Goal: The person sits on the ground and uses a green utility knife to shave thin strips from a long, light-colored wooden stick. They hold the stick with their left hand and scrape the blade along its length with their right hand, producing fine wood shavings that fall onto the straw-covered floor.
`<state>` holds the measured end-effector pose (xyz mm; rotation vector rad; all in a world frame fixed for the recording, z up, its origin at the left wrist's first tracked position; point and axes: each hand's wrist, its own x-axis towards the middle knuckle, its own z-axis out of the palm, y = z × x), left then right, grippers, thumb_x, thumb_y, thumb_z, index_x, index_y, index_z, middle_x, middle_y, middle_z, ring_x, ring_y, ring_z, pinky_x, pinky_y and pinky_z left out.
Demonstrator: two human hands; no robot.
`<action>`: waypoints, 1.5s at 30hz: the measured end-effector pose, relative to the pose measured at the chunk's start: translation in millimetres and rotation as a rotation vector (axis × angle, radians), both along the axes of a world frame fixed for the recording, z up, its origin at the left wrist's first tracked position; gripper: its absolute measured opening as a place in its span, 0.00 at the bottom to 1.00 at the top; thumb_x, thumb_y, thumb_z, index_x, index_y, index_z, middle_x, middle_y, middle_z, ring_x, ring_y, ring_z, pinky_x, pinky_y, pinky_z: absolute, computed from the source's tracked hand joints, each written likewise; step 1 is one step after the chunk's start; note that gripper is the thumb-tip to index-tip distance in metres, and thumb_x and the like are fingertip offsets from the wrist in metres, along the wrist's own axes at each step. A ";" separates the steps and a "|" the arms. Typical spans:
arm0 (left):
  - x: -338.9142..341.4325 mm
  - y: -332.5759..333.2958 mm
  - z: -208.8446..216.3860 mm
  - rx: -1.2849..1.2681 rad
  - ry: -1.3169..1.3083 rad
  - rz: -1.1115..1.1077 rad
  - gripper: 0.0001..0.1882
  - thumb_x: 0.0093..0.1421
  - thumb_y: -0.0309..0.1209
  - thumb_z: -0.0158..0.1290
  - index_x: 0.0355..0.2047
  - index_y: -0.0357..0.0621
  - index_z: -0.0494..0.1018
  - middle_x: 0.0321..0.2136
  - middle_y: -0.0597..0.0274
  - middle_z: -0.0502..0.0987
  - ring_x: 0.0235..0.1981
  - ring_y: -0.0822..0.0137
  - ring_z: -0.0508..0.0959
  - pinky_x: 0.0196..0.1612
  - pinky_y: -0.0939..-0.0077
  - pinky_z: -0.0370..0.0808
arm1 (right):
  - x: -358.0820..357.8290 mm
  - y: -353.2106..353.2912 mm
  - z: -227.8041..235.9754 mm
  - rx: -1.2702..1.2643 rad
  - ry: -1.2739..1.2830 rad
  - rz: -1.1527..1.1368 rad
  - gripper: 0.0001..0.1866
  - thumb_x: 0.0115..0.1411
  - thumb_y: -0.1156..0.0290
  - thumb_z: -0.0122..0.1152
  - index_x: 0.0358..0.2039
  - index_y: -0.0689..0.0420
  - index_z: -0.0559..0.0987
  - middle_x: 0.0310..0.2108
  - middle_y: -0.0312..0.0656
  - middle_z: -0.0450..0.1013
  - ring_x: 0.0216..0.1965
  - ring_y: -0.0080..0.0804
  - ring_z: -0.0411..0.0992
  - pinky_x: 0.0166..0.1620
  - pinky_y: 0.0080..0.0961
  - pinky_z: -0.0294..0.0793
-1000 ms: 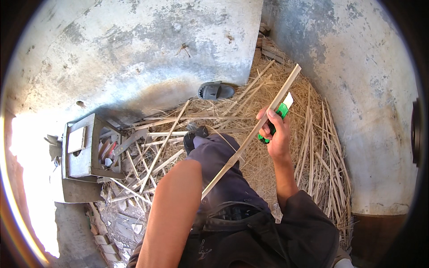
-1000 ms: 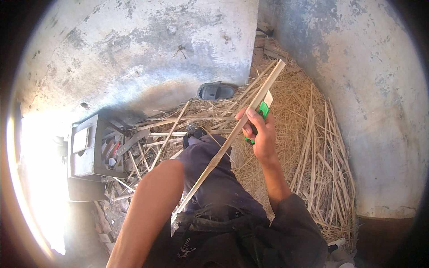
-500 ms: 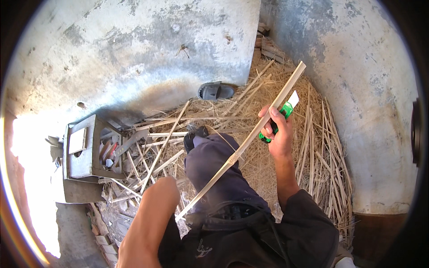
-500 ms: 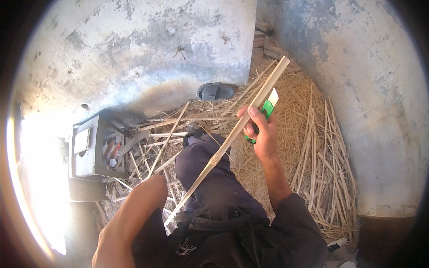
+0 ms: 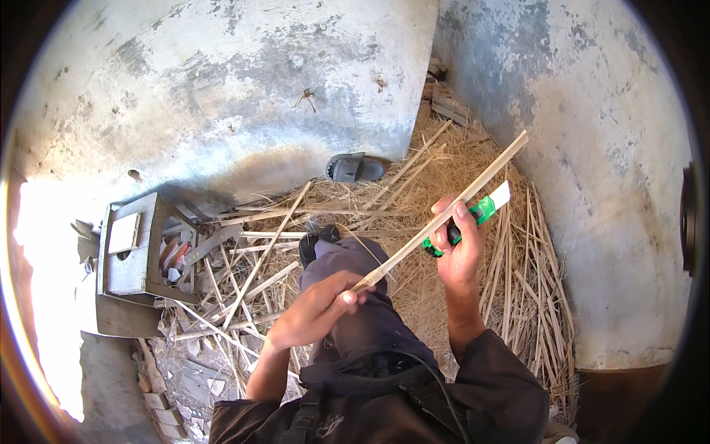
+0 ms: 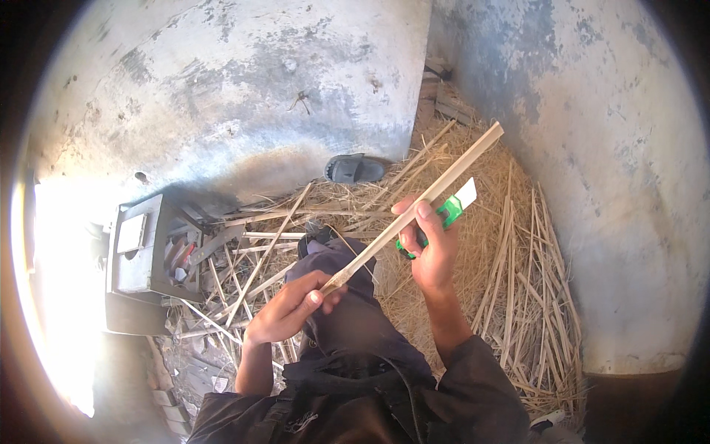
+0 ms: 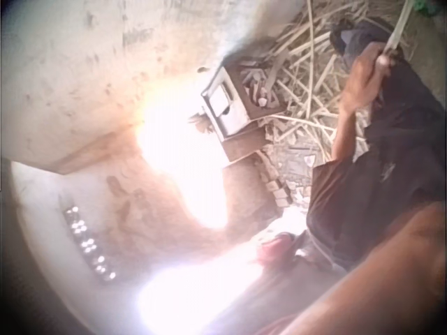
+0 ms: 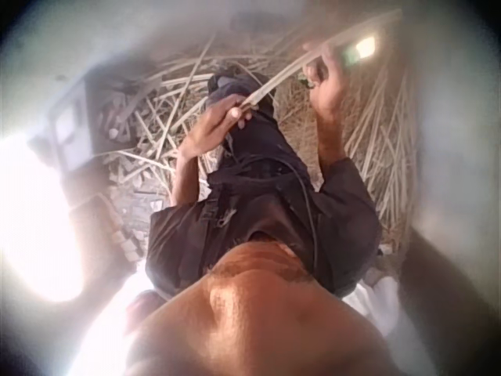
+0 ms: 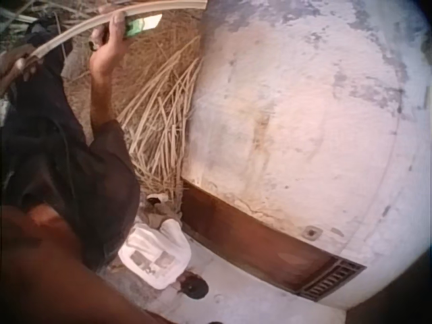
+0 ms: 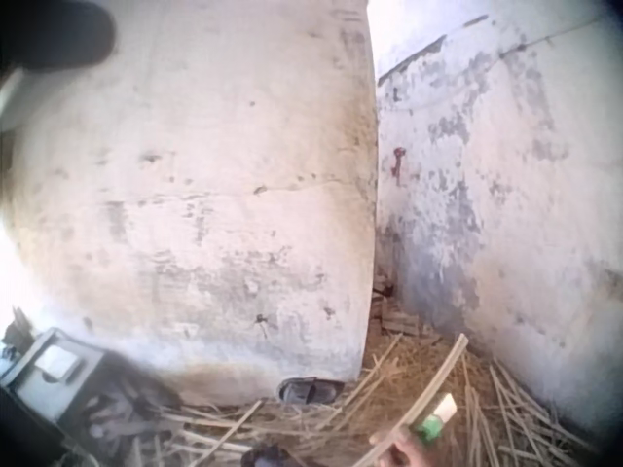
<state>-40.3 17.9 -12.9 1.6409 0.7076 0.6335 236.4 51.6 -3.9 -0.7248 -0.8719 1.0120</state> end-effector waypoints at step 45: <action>24.2 -32.7 32.2 0.358 0.123 0.633 0.18 0.75 0.34 0.60 0.55 0.31 0.83 0.22 0.57 0.73 0.24 0.67 0.72 0.31 0.68 0.69 | -5.2 -7.8 7.1 0.700 -1.336 -0.382 0.15 0.63 0.54 0.71 0.39 0.51 0.88 0.20 0.30 0.72 0.18 0.27 0.71 0.23 0.27 0.70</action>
